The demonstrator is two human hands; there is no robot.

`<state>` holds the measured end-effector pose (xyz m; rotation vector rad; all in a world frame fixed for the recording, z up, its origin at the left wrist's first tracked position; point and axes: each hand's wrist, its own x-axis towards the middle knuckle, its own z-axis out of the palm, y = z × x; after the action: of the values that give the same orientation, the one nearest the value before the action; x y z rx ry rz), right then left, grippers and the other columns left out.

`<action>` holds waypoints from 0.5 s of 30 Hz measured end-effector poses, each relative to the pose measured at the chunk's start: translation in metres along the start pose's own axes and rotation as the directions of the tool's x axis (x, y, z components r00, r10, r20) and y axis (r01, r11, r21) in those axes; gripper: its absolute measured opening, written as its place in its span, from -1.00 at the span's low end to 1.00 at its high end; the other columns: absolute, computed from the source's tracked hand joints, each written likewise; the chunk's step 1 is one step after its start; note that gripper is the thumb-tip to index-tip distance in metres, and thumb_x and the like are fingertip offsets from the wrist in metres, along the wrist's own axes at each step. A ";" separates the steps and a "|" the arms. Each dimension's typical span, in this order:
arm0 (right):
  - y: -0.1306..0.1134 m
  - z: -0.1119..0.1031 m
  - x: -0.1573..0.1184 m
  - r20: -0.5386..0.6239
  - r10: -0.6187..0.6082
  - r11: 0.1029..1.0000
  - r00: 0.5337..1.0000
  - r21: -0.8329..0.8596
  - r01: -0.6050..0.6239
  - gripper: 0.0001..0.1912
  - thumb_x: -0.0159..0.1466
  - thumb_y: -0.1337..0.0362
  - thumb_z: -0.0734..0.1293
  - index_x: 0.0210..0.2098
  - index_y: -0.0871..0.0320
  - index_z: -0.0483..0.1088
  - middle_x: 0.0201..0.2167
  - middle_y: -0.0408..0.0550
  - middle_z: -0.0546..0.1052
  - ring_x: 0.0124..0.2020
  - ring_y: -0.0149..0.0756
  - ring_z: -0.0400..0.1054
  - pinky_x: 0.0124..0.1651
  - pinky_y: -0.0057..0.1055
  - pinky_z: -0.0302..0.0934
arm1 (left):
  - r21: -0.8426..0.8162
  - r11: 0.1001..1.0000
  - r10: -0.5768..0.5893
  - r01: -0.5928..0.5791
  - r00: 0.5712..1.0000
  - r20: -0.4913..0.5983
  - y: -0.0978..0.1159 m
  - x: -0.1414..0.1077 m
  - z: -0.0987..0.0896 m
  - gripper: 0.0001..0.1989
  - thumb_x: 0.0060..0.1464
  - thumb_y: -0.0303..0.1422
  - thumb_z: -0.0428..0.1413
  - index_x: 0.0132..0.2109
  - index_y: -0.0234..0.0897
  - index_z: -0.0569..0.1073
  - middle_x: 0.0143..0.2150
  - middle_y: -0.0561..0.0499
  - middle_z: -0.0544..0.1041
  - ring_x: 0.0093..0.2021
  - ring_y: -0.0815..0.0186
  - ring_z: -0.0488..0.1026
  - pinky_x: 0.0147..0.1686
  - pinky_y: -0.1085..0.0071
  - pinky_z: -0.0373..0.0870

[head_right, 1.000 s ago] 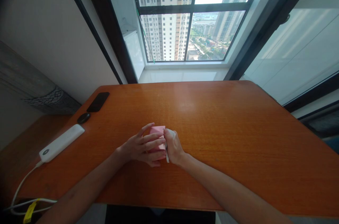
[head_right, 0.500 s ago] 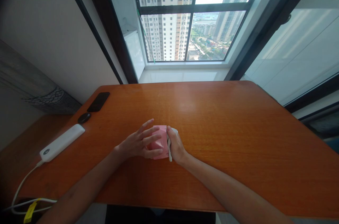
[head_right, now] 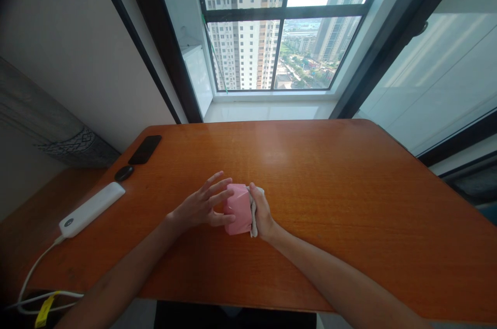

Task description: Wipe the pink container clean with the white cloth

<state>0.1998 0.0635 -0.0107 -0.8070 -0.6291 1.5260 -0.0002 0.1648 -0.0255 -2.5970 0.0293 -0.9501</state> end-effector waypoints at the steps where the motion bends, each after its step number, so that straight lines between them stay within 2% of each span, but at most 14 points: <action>1: -0.001 0.000 0.001 0.010 0.019 1.000 1.000 0.024 -0.020 -0.32 0.16 -0.40 0.54 -0.49 0.15 0.54 -0.71 -0.06 0.50 -0.54 -0.10 0.53 -0.55 -0.35 0.38 | 0.003 1.000 0.000 0.000 1.000 0.000 0.000 0.000 0.000 0.13 0.21 -0.52 0.38 0.61 0.16 -0.13 0.75 -0.19 -0.32 0.70 -0.11 0.00 0.52 -0.39 0.34; 5: -0.005 -0.001 0.006 0.078 0.111 0.989 0.991 0.090 -0.117 -0.33 0.12 -0.38 0.56 -0.39 0.16 0.58 -0.56 0.01 0.64 -0.40 0.01 0.64 -0.37 -0.24 0.53 | 0.001 1.000 0.003 -0.003 1.000 0.001 0.000 0.000 0.001 0.09 0.23 -0.49 0.38 0.60 0.15 -0.10 0.74 -0.20 -0.27 0.68 -0.10 0.07 0.49 -0.32 0.41; 9: -0.006 -0.001 0.008 0.147 0.182 0.975 0.972 0.098 -0.198 -0.30 0.12 -0.41 0.54 -0.33 0.16 0.61 -0.44 0.09 0.70 -0.29 0.09 0.68 -0.32 -0.19 0.57 | 0.016 1.000 0.012 -0.013 1.000 0.019 0.001 -0.002 0.002 0.00 0.21 -0.49 0.39 0.56 0.13 0.02 0.72 -0.18 -0.11 0.63 -0.10 0.18 0.46 -0.30 0.46; 12: -0.006 -0.001 0.007 0.151 0.186 0.975 0.971 0.094 -0.201 -0.29 0.12 -0.43 0.53 -0.34 0.16 0.61 -0.44 0.10 0.70 -0.27 0.09 0.68 -0.32 -0.20 0.56 | 0.034 0.999 0.023 -0.023 1.000 -0.002 0.002 -0.002 0.001 -0.06 0.21 -0.47 0.39 0.53 0.10 0.07 0.69 -0.19 -0.02 0.60 -0.09 0.25 0.45 -0.30 0.46; 15: -0.003 -0.002 0.005 0.119 0.143 0.985 0.983 0.081 -0.153 -0.30 0.14 -0.42 0.53 -0.32 0.15 0.62 -0.44 0.07 0.70 -0.30 0.05 0.67 -0.33 -0.22 0.56 | 0.043 0.998 0.037 -0.036 0.999 -0.031 0.003 -0.002 -0.001 -0.12 0.24 -0.40 0.39 0.51 0.08 0.11 0.68 -0.18 0.01 0.59 -0.06 0.27 0.48 -0.27 0.41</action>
<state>0.2029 0.0686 -0.0098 -0.7154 -0.5889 1.7331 -0.0020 0.1619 -0.0265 -2.5342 0.0642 -0.9688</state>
